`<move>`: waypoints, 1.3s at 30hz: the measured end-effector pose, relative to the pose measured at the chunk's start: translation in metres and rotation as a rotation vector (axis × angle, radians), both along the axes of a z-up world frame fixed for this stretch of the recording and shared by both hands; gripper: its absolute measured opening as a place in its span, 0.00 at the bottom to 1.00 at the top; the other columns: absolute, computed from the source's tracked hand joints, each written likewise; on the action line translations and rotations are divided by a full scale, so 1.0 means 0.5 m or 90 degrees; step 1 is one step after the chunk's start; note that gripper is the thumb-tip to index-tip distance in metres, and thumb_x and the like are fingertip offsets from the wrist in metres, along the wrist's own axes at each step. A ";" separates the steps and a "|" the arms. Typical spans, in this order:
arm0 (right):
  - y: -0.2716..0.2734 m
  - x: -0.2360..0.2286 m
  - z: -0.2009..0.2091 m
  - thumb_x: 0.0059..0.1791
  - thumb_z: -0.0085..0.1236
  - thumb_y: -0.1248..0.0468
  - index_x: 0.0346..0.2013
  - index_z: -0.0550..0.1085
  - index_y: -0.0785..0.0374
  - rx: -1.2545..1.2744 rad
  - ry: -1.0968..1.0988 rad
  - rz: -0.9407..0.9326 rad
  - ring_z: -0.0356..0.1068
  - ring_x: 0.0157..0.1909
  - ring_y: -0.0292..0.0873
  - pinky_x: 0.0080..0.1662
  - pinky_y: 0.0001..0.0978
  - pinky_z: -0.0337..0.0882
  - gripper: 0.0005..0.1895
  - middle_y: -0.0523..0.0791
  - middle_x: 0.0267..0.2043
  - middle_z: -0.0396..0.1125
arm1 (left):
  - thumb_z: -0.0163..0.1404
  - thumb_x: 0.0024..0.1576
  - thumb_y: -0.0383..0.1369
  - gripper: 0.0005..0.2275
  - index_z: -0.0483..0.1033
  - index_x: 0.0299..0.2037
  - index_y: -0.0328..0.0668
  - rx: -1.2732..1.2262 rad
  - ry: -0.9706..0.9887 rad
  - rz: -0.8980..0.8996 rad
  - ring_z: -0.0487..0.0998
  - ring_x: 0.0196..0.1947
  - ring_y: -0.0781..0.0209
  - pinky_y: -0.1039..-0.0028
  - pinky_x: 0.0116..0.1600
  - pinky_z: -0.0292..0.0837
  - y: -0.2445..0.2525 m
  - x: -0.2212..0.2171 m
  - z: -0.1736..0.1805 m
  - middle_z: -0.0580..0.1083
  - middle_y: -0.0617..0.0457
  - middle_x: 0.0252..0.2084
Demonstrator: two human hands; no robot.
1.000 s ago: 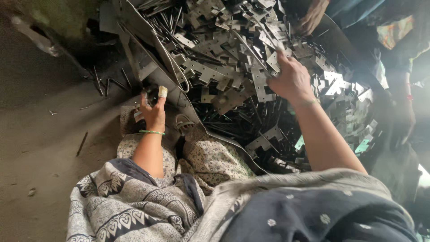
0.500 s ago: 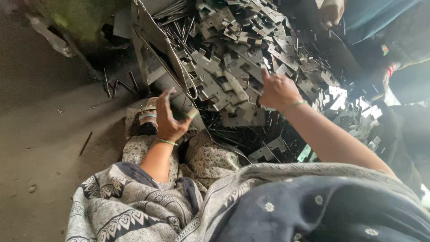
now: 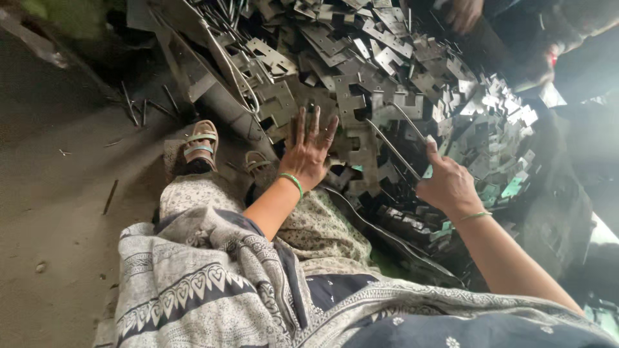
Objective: The person sits on the floor and sorts small metal brackets from a large pile. They pick up individual pieces, inspect them, and place them into a nearby metal bin. The process is repetitive and involves handling the parts one at a time.
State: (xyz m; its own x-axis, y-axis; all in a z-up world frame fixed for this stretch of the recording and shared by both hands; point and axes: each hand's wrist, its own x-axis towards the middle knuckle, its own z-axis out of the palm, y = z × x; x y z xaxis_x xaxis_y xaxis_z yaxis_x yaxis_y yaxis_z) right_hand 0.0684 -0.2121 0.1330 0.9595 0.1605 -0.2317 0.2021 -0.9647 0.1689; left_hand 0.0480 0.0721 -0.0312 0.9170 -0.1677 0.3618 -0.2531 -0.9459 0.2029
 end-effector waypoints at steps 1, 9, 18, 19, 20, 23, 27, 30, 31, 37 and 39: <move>-0.023 -0.022 -0.010 0.38 0.57 0.61 0.76 0.56 0.59 0.013 -0.015 -0.016 0.72 0.49 0.64 0.53 0.50 0.72 0.50 0.59 0.48 0.70 | 0.57 0.56 0.58 0.50 0.34 0.82 0.58 0.030 0.011 -0.007 0.36 0.79 0.30 0.44 0.78 0.33 -0.008 0.004 0.010 0.38 0.36 0.81; -0.069 -0.115 -0.062 0.37 0.59 0.62 0.75 0.56 0.56 0.110 0.007 -0.122 0.71 0.51 0.60 0.53 0.48 0.70 0.50 0.56 0.47 0.71 | 0.49 0.46 0.72 0.54 0.29 0.76 0.64 -0.045 0.273 -0.232 0.30 0.79 0.36 0.41 0.77 0.26 -0.013 0.003 0.081 0.32 0.43 0.79; 0.022 0.057 -0.003 0.44 0.64 0.57 0.75 0.52 0.67 0.267 -0.023 -0.128 0.74 0.43 0.55 0.48 0.44 0.73 0.50 0.55 0.40 0.72 | 0.60 0.48 0.61 0.55 0.33 0.79 0.57 -0.183 0.020 -0.171 0.33 0.79 0.35 0.39 0.78 0.31 -0.016 -0.002 0.021 0.33 0.39 0.79; 0.045 0.085 -0.013 0.45 0.63 0.55 0.76 0.52 0.67 0.223 -0.013 -0.134 0.74 0.45 0.56 0.50 0.45 0.73 0.49 0.57 0.41 0.72 | 0.62 0.48 0.60 0.56 0.33 0.79 0.56 -0.201 0.006 -0.170 0.33 0.79 0.35 0.39 0.77 0.31 -0.015 0.000 0.017 0.33 0.38 0.79; 0.067 0.110 -0.025 0.47 0.62 0.53 0.76 0.51 0.67 0.178 -0.002 -0.138 0.73 0.47 0.58 0.51 0.46 0.72 0.49 0.58 0.43 0.71 | 0.62 0.47 0.59 0.56 0.34 0.78 0.56 -0.197 0.034 -0.157 0.34 0.79 0.34 0.39 0.78 0.32 -0.015 0.002 0.014 0.33 0.39 0.79; 0.112 0.155 -0.065 0.45 0.62 0.55 0.76 0.48 0.64 0.156 -0.010 -0.117 0.70 0.52 0.60 0.53 0.47 0.71 0.51 0.59 0.48 0.69 | 0.64 0.44 0.57 0.57 0.35 0.78 0.56 -0.187 0.091 -0.129 0.34 0.79 0.34 0.40 0.78 0.32 -0.020 0.005 0.011 0.33 0.39 0.79; 0.084 0.137 -0.071 0.44 0.61 0.57 0.76 0.50 0.67 0.178 -0.016 -0.083 0.70 0.54 0.62 0.56 0.48 0.70 0.50 0.60 0.50 0.69 | 0.65 0.45 0.58 0.57 0.36 0.78 0.56 -0.183 0.050 -0.136 0.36 0.79 0.34 0.39 0.77 0.32 -0.022 0.002 0.013 0.34 0.40 0.79; 0.019 0.068 -0.049 0.44 0.61 0.56 0.77 0.49 0.67 0.190 -0.015 -0.095 0.71 0.50 0.61 0.53 0.49 0.71 0.51 0.59 0.46 0.69 | 0.65 0.45 0.58 0.57 0.36 0.78 0.54 -0.181 0.028 -0.147 0.37 0.79 0.34 0.39 0.77 0.32 -0.019 0.007 0.008 0.35 0.39 0.79; 0.003 0.041 -0.046 0.44 0.61 0.55 0.77 0.48 0.66 0.192 -0.018 -0.104 0.71 0.49 0.61 0.52 0.49 0.72 0.52 0.59 0.44 0.69 | 0.65 0.45 0.58 0.57 0.36 0.78 0.53 -0.179 0.028 -0.149 0.37 0.79 0.34 0.38 0.77 0.32 -0.018 0.010 0.006 0.36 0.39 0.79; 0.021 0.008 -0.073 0.40 0.62 0.58 0.75 0.54 0.62 0.131 -0.039 -0.042 0.72 0.47 0.62 0.49 0.50 0.73 0.50 0.59 0.47 0.68 | 0.65 0.46 0.59 0.56 0.39 0.78 0.52 -0.178 0.020 -0.151 0.37 0.78 0.35 0.39 0.76 0.32 -0.030 0.004 -0.001 0.39 0.38 0.79; 0.050 0.052 -0.072 0.41 0.60 0.58 0.75 0.54 0.59 0.135 -0.021 -0.053 0.72 0.48 0.61 0.51 0.49 0.73 0.49 0.59 0.47 0.69 | 0.64 0.45 0.57 0.56 0.39 0.78 0.52 -0.153 0.037 -0.148 0.38 0.79 0.36 0.40 0.78 0.33 -0.027 0.010 0.001 0.39 0.39 0.79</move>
